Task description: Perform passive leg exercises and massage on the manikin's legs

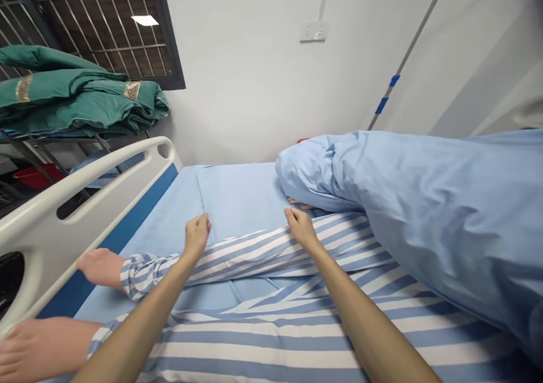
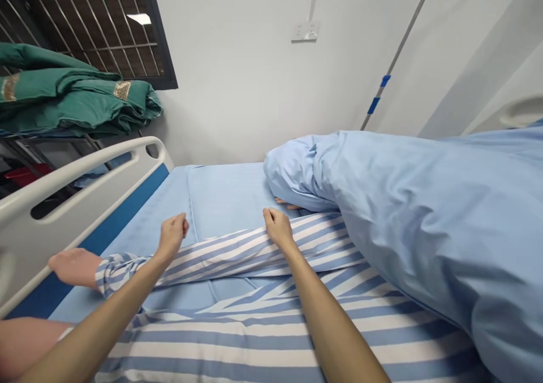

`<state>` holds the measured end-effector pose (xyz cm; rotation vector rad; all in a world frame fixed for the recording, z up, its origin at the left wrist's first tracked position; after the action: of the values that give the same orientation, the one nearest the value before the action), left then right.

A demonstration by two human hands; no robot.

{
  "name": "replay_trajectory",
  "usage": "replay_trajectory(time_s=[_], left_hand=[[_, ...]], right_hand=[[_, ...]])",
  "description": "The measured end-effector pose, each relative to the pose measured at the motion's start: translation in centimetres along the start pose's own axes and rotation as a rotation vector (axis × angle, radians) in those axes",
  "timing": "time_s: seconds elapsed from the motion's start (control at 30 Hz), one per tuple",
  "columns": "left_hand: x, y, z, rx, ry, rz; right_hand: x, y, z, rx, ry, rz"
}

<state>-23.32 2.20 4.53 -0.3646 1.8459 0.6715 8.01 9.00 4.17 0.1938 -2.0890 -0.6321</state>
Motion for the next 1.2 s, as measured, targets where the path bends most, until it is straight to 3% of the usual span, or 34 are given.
replay_trajectory(time_s=[0.1,0.2,0.43,0.53,0.63,0.77,0.87,1.0,1.2], left_hand=[[2.7,0.0,-5.3,-0.095,0.075,-0.020],[4.9,-1.3,-7.8,-0.173,0.274,0.000],[6.0,-1.8,-7.5,-0.107,0.395,0.033],[6.2,-1.8,-7.7,-0.100,0.420,0.006],[6.3,-1.9,-7.8,-0.098,0.425,-0.011],[6.4,-2.0,-7.9,-0.105,0.425,0.000],[6.5,-1.9,-7.9,-0.104,0.436,0.004],[6.6,-1.8,-7.9,-0.098,0.425,0.004],[6.7,-2.0,-8.0,-0.104,0.388,-0.003]], right_hand=[[0.0,-0.1,0.1,-0.007,-0.018,-0.007],[0.0,-0.3,0.3,-0.010,-0.049,-0.008],[0.6,-0.6,1.3,0.043,-0.291,-0.029],[2.2,-0.8,2.7,0.063,-0.380,-0.013],[7.0,-1.9,5.9,0.097,-0.278,-0.067],[15.5,-5.5,13.4,0.220,0.034,-0.143],[18.9,-8.7,18.9,0.298,0.198,-0.130],[18.1,-11.1,22.6,0.284,0.237,-0.043],[16.5,-11.3,22.9,0.287,0.309,0.008]])
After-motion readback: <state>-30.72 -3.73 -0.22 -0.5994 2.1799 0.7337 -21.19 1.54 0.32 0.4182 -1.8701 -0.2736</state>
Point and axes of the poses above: each hand's wrist, its own y-axis towards the middle knuckle, its own z-axis out of the palm, x = y × z, the point moved 8 cm from there along y, towards the middle knuckle, and after that the axes turned 8 degrees about -x, right-handed, at the moved point
